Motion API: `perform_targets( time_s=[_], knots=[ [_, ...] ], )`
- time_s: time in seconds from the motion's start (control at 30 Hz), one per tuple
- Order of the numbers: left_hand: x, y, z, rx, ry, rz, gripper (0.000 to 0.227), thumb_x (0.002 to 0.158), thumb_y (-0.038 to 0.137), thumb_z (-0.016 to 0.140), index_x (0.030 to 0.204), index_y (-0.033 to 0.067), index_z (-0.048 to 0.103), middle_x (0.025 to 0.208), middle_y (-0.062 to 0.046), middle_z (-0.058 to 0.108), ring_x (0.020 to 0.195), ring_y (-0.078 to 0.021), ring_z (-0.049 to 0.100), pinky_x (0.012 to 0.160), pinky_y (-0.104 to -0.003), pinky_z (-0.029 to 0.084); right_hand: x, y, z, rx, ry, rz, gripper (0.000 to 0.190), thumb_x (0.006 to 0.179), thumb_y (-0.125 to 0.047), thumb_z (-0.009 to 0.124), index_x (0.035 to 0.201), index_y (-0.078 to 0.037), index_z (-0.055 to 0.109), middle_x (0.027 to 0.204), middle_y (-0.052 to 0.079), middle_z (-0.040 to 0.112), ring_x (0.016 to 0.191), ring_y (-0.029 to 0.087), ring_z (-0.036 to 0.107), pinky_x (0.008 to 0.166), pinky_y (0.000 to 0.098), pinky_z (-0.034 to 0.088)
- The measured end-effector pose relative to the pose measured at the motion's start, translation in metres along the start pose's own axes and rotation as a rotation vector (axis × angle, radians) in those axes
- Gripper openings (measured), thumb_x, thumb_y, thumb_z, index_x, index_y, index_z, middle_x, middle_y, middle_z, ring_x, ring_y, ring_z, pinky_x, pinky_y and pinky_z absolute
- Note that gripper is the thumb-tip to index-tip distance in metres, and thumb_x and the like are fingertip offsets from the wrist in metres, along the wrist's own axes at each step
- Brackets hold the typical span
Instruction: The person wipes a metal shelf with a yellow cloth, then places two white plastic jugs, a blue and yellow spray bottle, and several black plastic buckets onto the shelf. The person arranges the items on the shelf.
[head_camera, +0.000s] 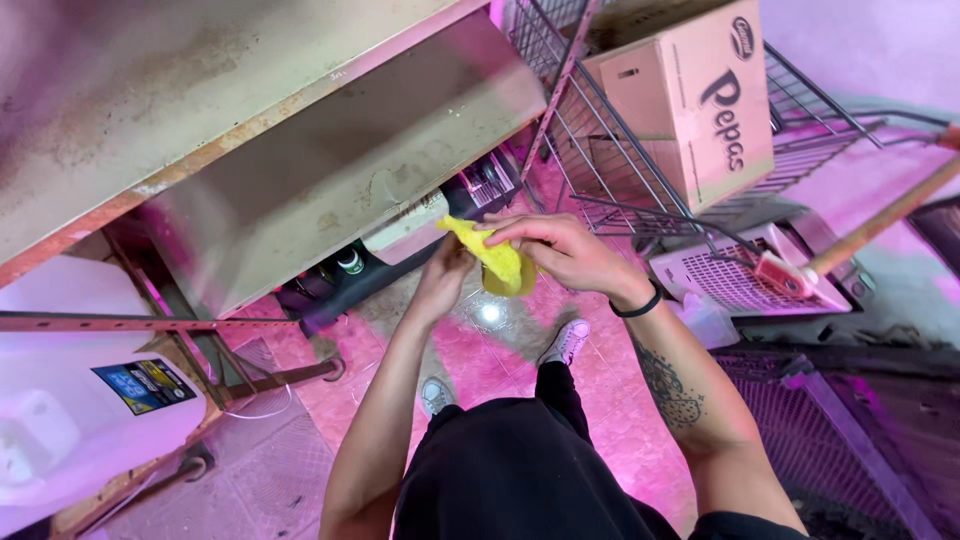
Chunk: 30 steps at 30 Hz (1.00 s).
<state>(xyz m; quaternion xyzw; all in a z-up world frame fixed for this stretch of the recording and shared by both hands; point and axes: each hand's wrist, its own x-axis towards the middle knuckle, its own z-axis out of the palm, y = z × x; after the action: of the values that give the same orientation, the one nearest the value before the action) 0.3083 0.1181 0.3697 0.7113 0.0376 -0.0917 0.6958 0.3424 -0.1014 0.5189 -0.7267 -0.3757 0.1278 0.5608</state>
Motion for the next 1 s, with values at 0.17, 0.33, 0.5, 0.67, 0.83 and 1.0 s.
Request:
perform_targets(
  time_s=[0.17, 0.33, 0.5, 0.67, 0.83, 1.0],
  knots=[
    [0.016, -0.028, 0.058, -0.638, -0.361, -0.047, 0.058, 0.109, 0.021, 0.050, 0.155, -0.0096, 0.030, 0.148, -0.029, 0.040, 0.137, -0.0445, 0.046, 0.109, -0.060, 0.044, -0.028, -0.064, -0.006, -0.204, 0.221, -0.110, 0.028, 0.093, 0.009, 0.054, 0.113, 0.000, 0.071, 0.115, 0.019, 0.073, 0.128, 0.046, 0.058, 0.105, 0.0590, 0.045],
    [0.036, 0.040, 0.083, -0.590, -0.246, -0.017, 0.034, 0.096, 0.023, 0.074, 0.120, 0.0013, 0.063, 0.091, -0.010, 0.071, 0.078, -0.0184, 0.072, 0.069, -0.033, 0.061, -0.088, -0.036, -0.010, -0.185, 0.861, -0.066, 0.043, 0.095, -0.012, 0.071, 0.134, -0.007, 0.054, 0.138, 0.022, 0.055, 0.131, 0.040, 0.053, 0.109, 0.0523, 0.045],
    [0.032, 0.045, 0.082, -0.247, -0.285, 0.025, 0.022, 0.103, 0.022, 0.064, 0.123, 0.0133, 0.066, 0.111, -0.009, 0.069, 0.096, -0.0150, 0.065, 0.090, -0.033, 0.055, -0.112, -0.001, 0.067, 0.819, 1.400, 0.556, 0.108, 0.088, -0.073, 0.056, 0.165, -0.018, 0.003, 0.165, 0.032, 0.011, 0.142, 0.056, 0.036, 0.098, 0.0760, 0.039],
    [0.027, 0.031, 0.084, -0.092, -0.420, 0.043, 0.048, 0.102, 0.010, 0.060, 0.149, 0.0187, 0.055, 0.132, -0.015, 0.054, 0.118, -0.0225, 0.057, 0.103, -0.038, 0.053, -0.166, 0.158, 0.088, 1.313, 0.986, 0.563, 0.072, 0.091, -0.076, 0.045, 0.130, -0.016, 0.053, 0.120, 0.014, 0.066, 0.121, 0.036, 0.064, 0.103, 0.0570, 0.051],
    [0.001, 0.107, 0.089, -0.361, -0.536, 0.200, 0.058, 0.104, 0.016, 0.056, 0.159, 0.0185, 0.038, 0.143, -0.017, 0.053, 0.122, -0.0235, 0.058, 0.106, -0.042, 0.048, -0.158, 0.072, 0.026, 1.031, 1.108, 0.351, 0.053, 0.094, -0.055, 0.059, 0.128, -0.014, 0.055, 0.114, 0.008, 0.067, 0.106, 0.027, 0.068, 0.092, 0.0453, 0.059],
    [-0.026, 0.156, 0.108, -0.716, -0.624, 0.161, 0.066, 0.097, 0.034, 0.054, 0.156, 0.0112, 0.038, 0.110, -0.013, 0.074, 0.093, -0.0197, 0.075, 0.084, -0.037, 0.065, -0.174, 0.027, -0.001, 0.643, 1.253, 0.089, 0.052, 0.100, -0.048, 0.052, 0.135, -0.011, 0.045, 0.116, 0.008, 0.057, 0.107, 0.021, 0.063, 0.092, 0.0407, 0.060]
  ],
)
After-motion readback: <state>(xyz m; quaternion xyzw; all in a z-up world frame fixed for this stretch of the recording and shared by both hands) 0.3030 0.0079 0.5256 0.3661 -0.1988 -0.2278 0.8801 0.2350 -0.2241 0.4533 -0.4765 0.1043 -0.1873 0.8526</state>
